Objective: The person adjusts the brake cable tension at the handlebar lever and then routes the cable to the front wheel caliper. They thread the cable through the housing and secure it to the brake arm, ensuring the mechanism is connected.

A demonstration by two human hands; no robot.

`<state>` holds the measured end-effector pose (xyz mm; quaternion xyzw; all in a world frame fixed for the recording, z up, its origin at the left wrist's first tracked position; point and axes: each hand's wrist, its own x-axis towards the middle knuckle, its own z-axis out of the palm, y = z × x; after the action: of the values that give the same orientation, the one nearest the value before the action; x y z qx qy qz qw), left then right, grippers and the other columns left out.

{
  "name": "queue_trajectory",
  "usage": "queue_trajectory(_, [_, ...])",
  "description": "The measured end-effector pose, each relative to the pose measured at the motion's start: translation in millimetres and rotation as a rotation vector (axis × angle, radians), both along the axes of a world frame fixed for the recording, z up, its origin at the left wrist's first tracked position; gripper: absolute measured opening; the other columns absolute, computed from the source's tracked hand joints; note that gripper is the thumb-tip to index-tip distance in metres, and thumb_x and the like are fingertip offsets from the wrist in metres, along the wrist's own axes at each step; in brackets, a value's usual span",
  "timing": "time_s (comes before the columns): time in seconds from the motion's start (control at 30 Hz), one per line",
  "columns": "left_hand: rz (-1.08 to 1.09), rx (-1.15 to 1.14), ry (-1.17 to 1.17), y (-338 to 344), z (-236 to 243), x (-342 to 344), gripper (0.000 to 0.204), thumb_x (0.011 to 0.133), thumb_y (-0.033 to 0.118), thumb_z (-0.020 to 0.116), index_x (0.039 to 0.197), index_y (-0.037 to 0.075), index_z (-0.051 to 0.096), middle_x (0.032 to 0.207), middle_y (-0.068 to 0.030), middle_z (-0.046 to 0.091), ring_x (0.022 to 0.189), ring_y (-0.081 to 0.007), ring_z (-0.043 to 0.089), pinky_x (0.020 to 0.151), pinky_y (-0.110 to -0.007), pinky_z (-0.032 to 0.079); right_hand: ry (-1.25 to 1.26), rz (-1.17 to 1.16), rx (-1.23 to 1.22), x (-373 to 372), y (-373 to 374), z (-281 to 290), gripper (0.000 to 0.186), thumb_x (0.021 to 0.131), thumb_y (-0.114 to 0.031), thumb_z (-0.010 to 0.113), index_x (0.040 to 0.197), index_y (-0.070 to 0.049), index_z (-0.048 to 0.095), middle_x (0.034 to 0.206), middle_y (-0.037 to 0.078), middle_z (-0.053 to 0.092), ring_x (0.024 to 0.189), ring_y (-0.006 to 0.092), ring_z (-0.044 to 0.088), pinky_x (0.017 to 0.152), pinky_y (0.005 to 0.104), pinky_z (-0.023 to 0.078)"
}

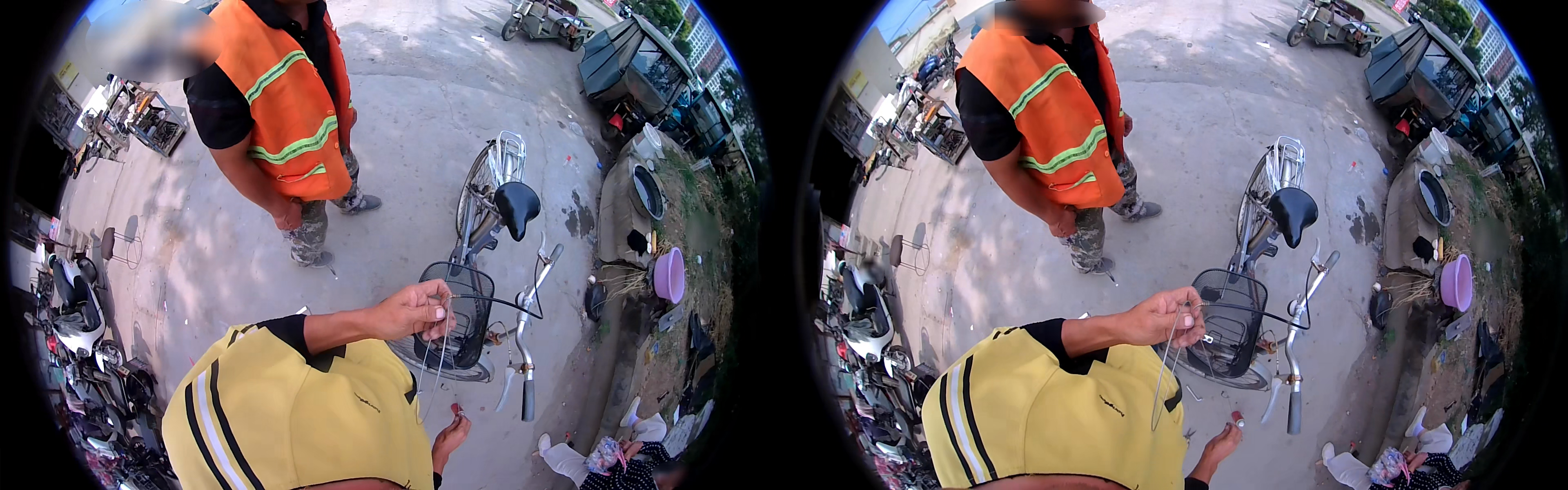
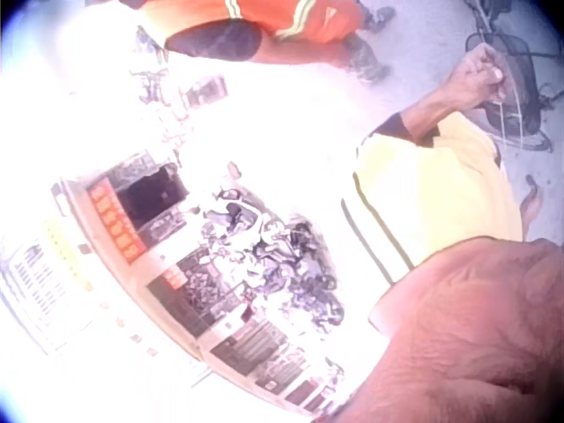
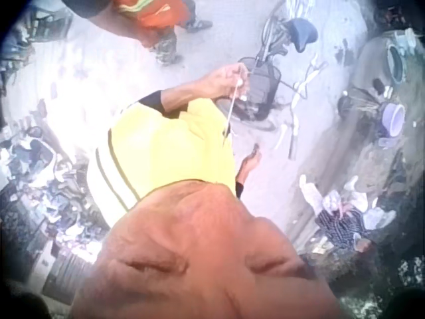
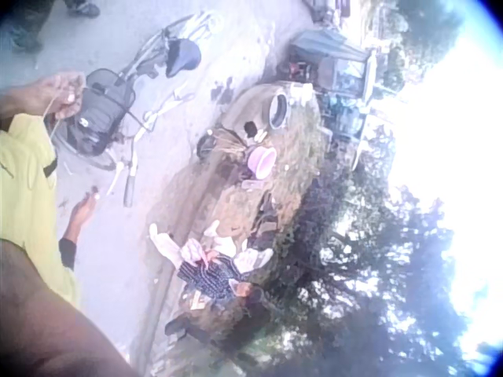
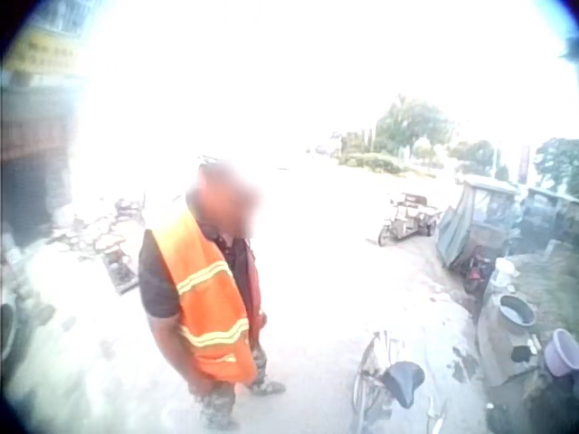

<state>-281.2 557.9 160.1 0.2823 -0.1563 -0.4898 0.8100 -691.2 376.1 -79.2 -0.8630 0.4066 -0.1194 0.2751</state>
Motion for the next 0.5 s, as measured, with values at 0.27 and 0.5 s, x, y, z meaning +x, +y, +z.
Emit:
queue_trajectory(0.27, [0.108,-0.013,-0.021,-8,-3,-21,0.021,0.106,0.019,0.064,0.117,0.008,0.049,0.099,-0.0109,0.067,0.080,-0.0159,0.061,0.065,-0.030,0.046,0.041,-0.059,0.011,-33,-18,-16,0.022,0.096,-0.001,0.059,0.114,0.004,0.070,0.107,0.023,0.068,0.100,0.0420,0.063,0.087,0.0486,0.051])
queue_trajectory(0.5, [0.109,-0.017,-0.060,-26,-2,-20,0.017,0.107,0.017,0.062,0.115,0.008,0.049,0.098,-0.0113,0.067,0.078,-0.0151,0.063,0.069,-0.029,0.052,0.088,-0.082,0.038,-45,-8,-55,0.023,0.096,-0.007,0.060,0.113,0.004,0.072,0.110,0.025,0.070,0.098,0.0439,0.065,0.088,0.0505,0.051])
